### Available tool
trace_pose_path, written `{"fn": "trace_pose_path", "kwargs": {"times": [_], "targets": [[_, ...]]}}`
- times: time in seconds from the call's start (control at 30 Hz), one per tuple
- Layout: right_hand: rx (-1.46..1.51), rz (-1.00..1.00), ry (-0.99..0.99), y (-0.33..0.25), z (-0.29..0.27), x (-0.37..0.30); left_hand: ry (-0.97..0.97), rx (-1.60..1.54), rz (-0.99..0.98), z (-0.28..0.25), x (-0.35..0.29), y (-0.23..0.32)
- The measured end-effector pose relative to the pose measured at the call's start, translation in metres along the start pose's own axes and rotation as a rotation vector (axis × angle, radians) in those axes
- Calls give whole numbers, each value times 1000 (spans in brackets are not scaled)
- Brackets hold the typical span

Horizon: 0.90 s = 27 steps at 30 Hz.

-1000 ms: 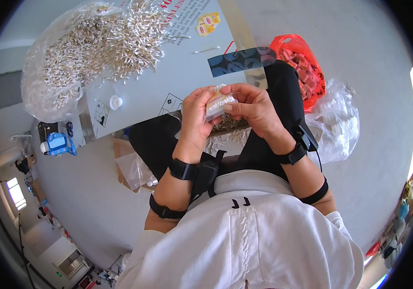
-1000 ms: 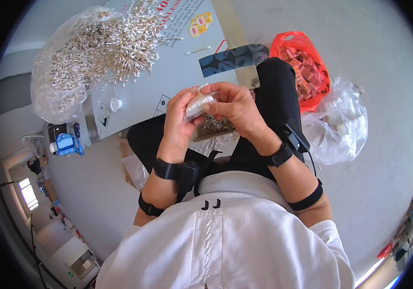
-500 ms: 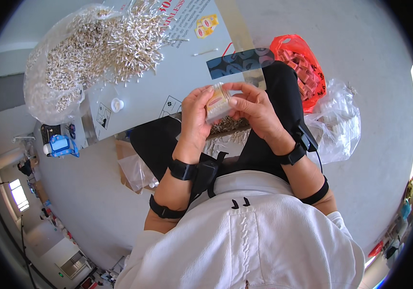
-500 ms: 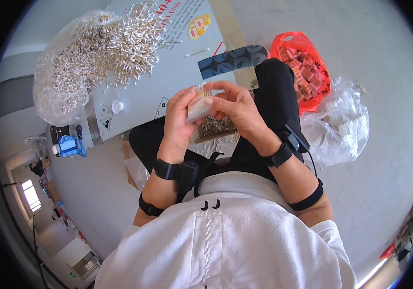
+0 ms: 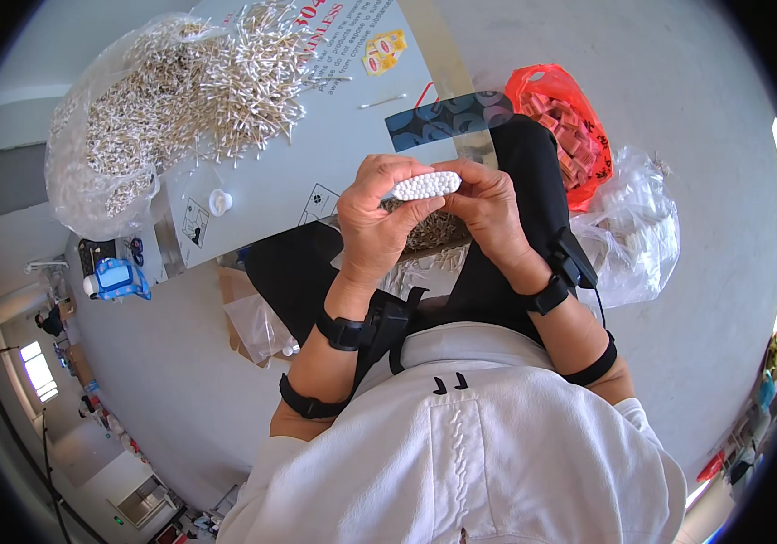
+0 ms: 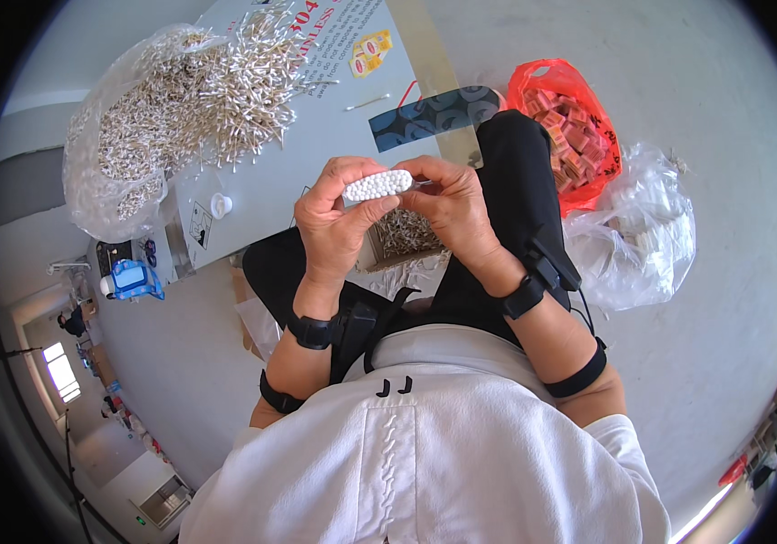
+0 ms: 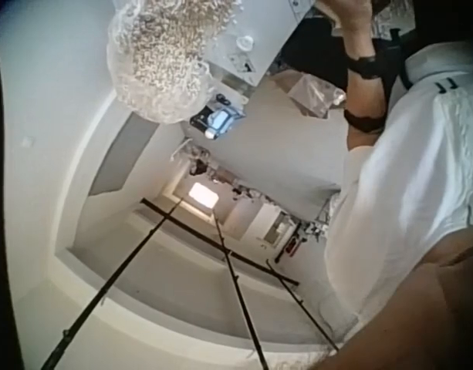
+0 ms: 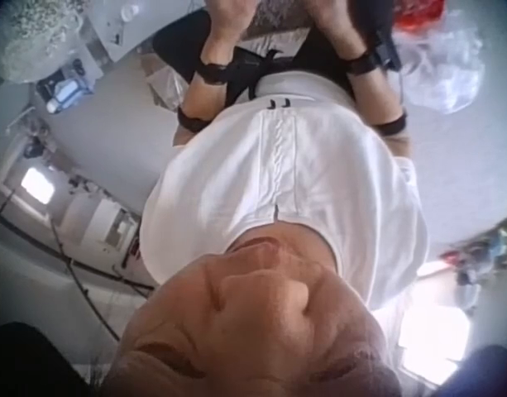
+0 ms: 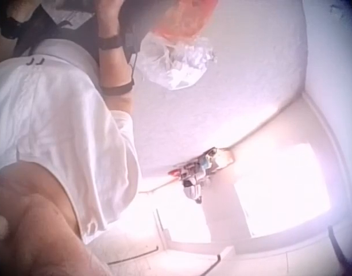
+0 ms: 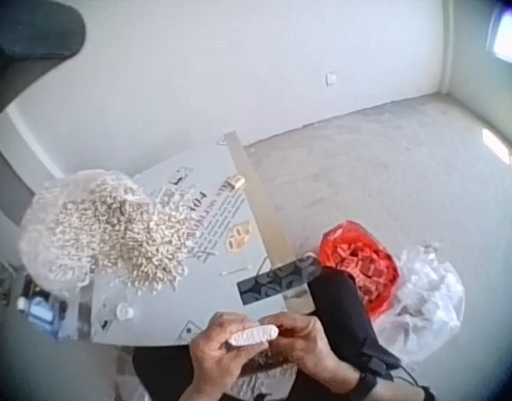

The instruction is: Sorting and packaging cotton swabs into containers and bags at a workstation.

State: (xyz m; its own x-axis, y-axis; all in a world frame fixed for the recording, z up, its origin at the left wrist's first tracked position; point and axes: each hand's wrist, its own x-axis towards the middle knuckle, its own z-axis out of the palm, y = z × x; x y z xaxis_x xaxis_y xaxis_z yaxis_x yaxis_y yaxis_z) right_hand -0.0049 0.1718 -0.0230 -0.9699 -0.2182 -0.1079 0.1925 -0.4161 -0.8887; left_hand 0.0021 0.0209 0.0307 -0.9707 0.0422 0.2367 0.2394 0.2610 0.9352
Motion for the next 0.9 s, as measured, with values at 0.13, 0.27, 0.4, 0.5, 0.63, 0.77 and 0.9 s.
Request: {"fn": "trace_pose_path", "kwargs": {"times": [0.13,0.27,0.4,0.5,0.63,0.77,0.9], "targets": [[-18,-9,-6,-3,0,-1,-9,13,8,2,-2,-1],[-41,-48,7,0,-1,0,-19,2,28,5,-1,0],[-54,-48,24,0,-1,-2,-23,29,22,7,-1,0],[-26,-66,32,2,-2,-2,-29,27,39,9,-1,-1],[-16,-70,33,5,-1,-3,-14,113,48,14,-1,6],[-45,-79,36,4,1,-5,-11,250,245,14,2,1],[-59,-96,27,4,1,-5,-26,268,312,13,3,0]]}}
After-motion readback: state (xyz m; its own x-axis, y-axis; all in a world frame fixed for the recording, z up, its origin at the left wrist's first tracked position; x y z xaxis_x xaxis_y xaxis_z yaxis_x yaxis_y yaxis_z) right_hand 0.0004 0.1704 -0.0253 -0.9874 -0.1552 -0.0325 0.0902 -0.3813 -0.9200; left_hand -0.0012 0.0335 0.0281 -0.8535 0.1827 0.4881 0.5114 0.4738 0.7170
